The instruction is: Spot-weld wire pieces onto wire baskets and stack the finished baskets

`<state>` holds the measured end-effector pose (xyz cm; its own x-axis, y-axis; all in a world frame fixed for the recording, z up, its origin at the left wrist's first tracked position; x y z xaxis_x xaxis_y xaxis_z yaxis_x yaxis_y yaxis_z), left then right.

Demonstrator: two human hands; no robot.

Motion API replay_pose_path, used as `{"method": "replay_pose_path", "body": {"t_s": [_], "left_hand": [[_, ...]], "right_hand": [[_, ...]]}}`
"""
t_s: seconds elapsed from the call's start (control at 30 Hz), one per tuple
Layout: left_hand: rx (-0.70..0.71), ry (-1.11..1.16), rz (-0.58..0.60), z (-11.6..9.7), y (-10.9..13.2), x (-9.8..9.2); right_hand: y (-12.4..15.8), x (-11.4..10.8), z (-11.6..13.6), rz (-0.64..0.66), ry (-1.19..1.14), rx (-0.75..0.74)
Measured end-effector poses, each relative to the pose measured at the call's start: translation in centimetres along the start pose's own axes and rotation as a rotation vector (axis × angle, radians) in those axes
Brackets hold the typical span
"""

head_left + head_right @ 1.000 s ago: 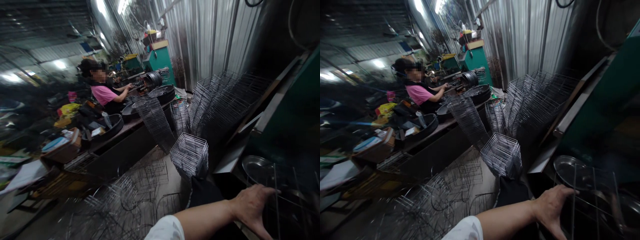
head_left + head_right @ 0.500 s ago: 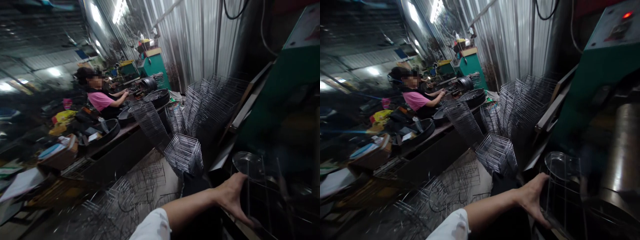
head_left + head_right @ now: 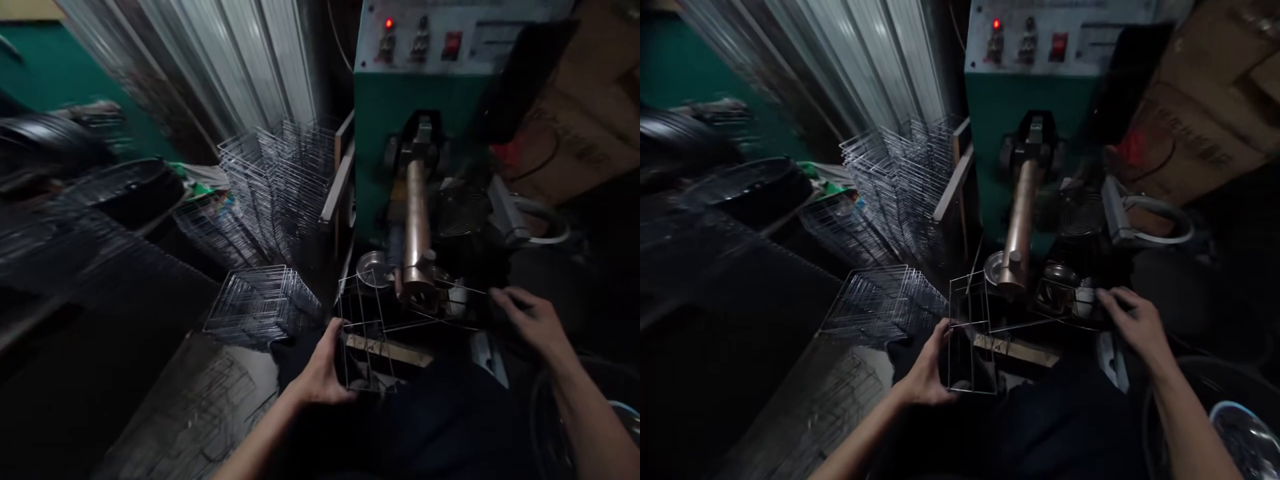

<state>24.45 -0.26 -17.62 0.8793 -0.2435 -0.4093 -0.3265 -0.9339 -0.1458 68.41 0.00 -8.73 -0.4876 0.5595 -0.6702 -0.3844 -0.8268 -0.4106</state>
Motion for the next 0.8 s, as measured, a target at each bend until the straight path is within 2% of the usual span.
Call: {"method": "replay_pose_path", "body": {"t_s": [0.1, 0.2, 0.27, 0.33, 0.47, 0.63, 0.8], "left_hand": [[0.03, -0.041, -0.009, -0.7, 0.0, 0.3], [0.051, -0.064, -0.004, -1.3, -0.3, 0.6], [0.045, -0.07, 0.006, -1.4, -0.5, 0.8], [0.043, -0.065, 0.026, -1.3, -0.5, 1.2], [0.008, -0.026, 0.034, -0.9, -0.4, 2.2], [0.009, 0.019, -0.022, -1.6, -0.9, 2.6], [0.071, 0.055, -0.037, -2.6, -1.3, 2.5]], "right_hand": [[-0.2, 0.7, 1.5, 0.016, -0.006, -0.048], [-0.3, 0.6, 3.9, -0.036, 0.105, -0.251], [-0.3, 0.9, 5.2, -0.017, 0.13, -0.334], [-0.1, 1.9, 5.8, 0.082, 0.031, -0.307], [1.0, 5.2, 6.1, 0.249, -0.243, -0.125], [1.8, 8.4, 5.9, 0.316, -0.339, -0.05], [1.0, 8.8, 5.3, 0.331, -0.341, -0.018]]}}
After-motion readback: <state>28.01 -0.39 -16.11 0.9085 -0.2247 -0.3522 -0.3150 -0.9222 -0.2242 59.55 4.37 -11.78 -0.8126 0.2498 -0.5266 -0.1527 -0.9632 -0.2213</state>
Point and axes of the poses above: each hand's wrist, its own y-axis away from the middle knuckle, its own x-axis out of the palm, z = x × y, the point moved 6 cm from there along -y, towards the middle knuckle, and after that the axes turned 9 degrees about -z, right-handed, at the moved point
